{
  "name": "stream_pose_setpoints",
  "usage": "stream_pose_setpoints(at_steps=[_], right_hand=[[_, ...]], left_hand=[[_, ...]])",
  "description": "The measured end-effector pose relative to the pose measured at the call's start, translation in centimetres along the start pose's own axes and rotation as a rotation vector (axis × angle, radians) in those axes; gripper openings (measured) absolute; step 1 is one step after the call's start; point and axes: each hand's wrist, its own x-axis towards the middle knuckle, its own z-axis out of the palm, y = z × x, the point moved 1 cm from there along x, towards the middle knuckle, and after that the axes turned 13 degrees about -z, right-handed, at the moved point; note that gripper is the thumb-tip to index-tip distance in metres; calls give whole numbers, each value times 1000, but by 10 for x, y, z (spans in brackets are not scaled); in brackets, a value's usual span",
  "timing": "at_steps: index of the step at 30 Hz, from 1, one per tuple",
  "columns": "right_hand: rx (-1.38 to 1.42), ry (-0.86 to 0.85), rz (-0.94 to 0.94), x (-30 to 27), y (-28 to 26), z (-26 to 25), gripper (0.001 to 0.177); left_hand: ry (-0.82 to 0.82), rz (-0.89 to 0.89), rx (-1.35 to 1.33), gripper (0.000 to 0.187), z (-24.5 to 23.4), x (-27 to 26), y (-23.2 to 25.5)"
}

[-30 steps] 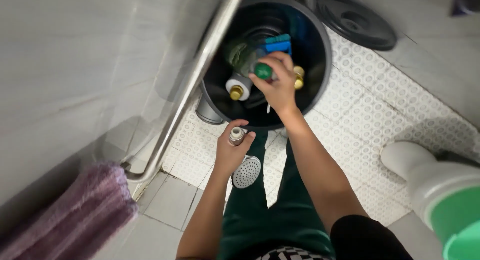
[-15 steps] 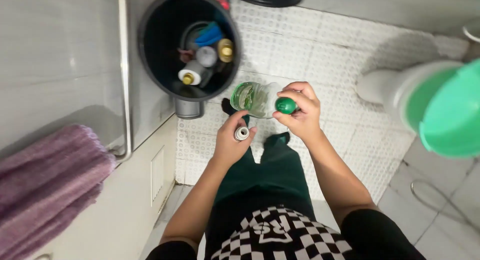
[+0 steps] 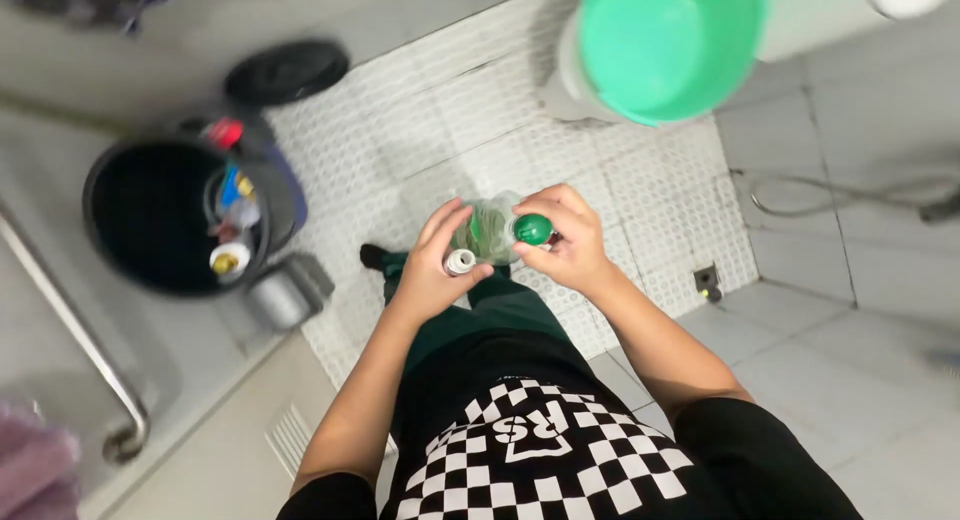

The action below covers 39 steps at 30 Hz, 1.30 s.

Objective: The user is attempting to repair or modify a shower head by removing components and mixing liquid in a plastic bottle.

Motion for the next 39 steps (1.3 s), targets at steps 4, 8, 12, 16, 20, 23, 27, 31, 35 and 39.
stream_pose_setpoints(at_steps=[4,8,12,16,20,23,27,31,35,39], right_hand=[[-49,104,64,-44,-12,-56,37],[-82,201,90,-67,-12,-96,38],[-148,281,105,-71,-3,-126,38],[-203,361,166,-59,12,-141,38],[-319,453,255,-34,29,-157,41],[-360,509,311,-13,41,-170,41],[-380,570,372,7,65,-189,39],[-394,565,375,16,118,-213,39],[-431,460,392,13,203,-236,39],[-384,350,371,4,296,-255,38]], left_hand=[[-180,96,7,86,66,9,29],[-358,172,72,101,111,26,62],[-510,24,19,106,143,52,76],[-519,24,47,107,161,84,86],[-431,143,76,104,174,128,96],[-404,232,49,102,184,165,104],[-316,512,151,103,191,211,126],[-357,194,124,77,201,247,141],[-215,332,135,53,218,279,136],[-193,195,175,45,245,303,146]])
